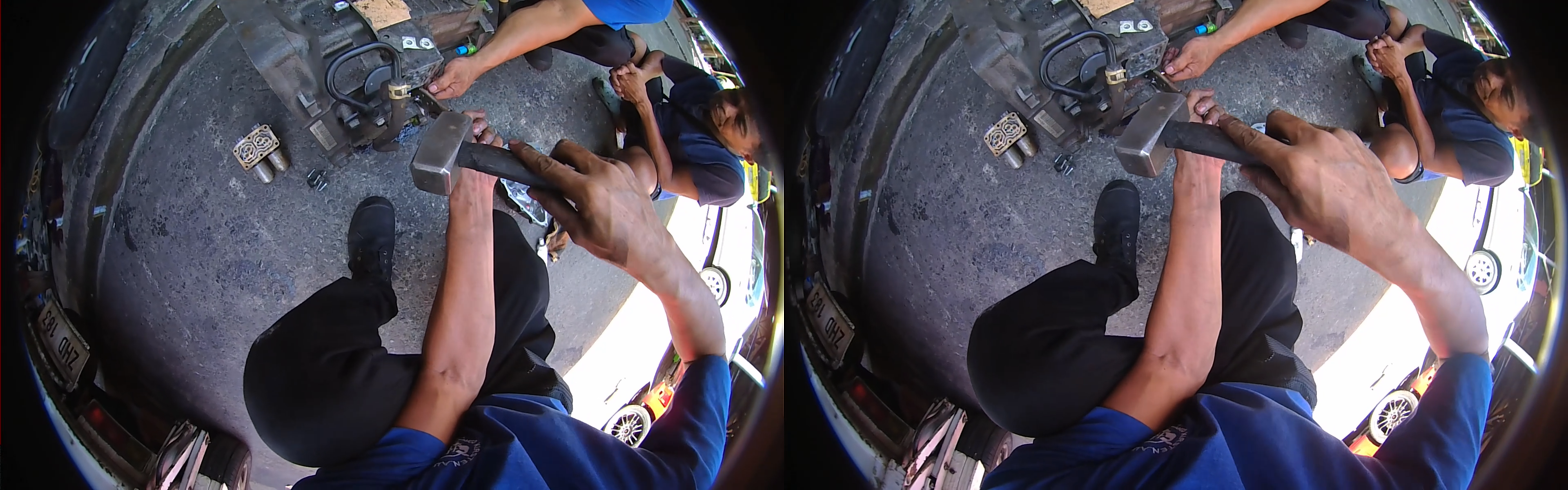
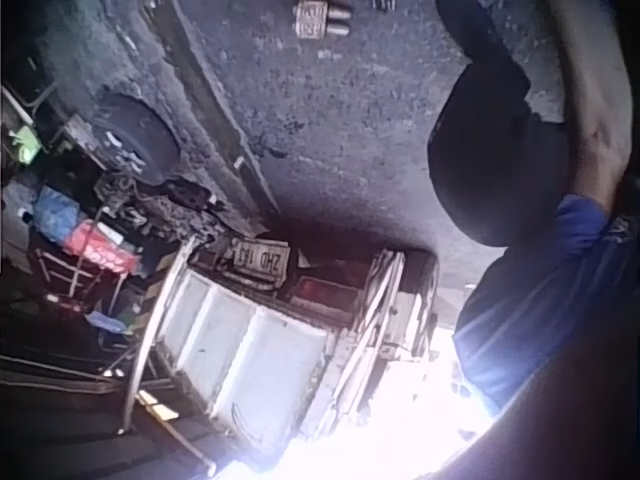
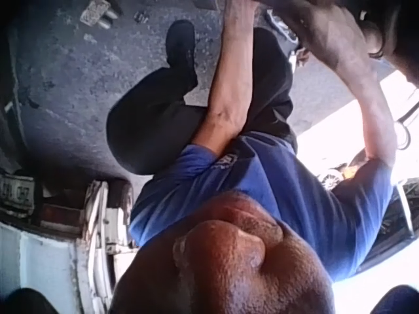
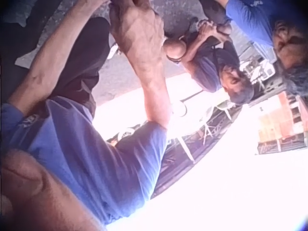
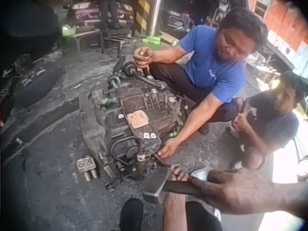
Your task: Disassembling or repairing components on an engine block using a hammer, pliers, and other tools.
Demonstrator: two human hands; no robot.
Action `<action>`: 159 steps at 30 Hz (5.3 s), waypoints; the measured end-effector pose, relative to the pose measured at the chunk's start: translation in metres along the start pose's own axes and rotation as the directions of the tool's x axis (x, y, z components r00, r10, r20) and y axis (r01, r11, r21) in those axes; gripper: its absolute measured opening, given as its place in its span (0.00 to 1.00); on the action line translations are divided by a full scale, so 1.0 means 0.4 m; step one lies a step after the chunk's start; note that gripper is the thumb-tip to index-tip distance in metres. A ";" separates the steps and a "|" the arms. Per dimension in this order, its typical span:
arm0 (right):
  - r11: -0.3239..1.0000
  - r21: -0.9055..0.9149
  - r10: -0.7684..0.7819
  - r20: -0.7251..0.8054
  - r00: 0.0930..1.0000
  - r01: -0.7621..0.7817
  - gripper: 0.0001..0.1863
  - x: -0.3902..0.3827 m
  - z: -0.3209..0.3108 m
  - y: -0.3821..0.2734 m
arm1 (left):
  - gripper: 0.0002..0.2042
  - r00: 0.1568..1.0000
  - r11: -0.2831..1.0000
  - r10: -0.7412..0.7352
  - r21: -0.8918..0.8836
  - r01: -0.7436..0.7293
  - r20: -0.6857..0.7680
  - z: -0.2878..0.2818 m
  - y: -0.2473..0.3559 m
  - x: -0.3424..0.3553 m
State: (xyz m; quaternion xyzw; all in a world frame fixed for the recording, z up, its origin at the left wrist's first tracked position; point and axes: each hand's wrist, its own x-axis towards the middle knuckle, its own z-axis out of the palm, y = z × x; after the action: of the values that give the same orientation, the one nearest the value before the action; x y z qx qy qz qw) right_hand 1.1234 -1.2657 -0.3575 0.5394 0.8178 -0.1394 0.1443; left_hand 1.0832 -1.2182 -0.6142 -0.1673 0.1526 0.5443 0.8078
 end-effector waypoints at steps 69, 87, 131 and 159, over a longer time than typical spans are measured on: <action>0.814 0.466 0.108 0.464 0.879 -0.346 0.22 -0.025 0.629 -0.075 | 0.12 0.973 0.998 -0.061 0.004 0.063 -0.225 0.066 0.009 0.001; 0.905 0.383 0.046 0.347 0.937 -0.187 0.19 -0.102 0.740 -0.123 | 0.17 0.990 0.998 -0.069 -0.007 0.069 -0.126 0.070 0.012 0.012; 0.888 0.394 0.092 0.352 0.931 -0.237 0.16 -0.121 0.683 -0.123 | 0.17 0.995 0.987 -0.082 -0.143 0.072 -0.065 0.073 0.013 0.025; 0.867 0.373 0.173 0.395 0.902 -0.330 0.21 -0.115 0.681 -0.132 | 0.17 0.982 0.980 -0.154 -0.108 0.166 0.113 0.071 0.027 0.007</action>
State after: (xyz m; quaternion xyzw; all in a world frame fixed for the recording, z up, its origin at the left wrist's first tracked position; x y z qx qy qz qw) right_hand 1.1152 -1.4292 -0.5865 0.6279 0.6490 -0.3895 0.1811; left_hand 1.0760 -1.1998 -0.5909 -0.1976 0.0642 0.4936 0.8445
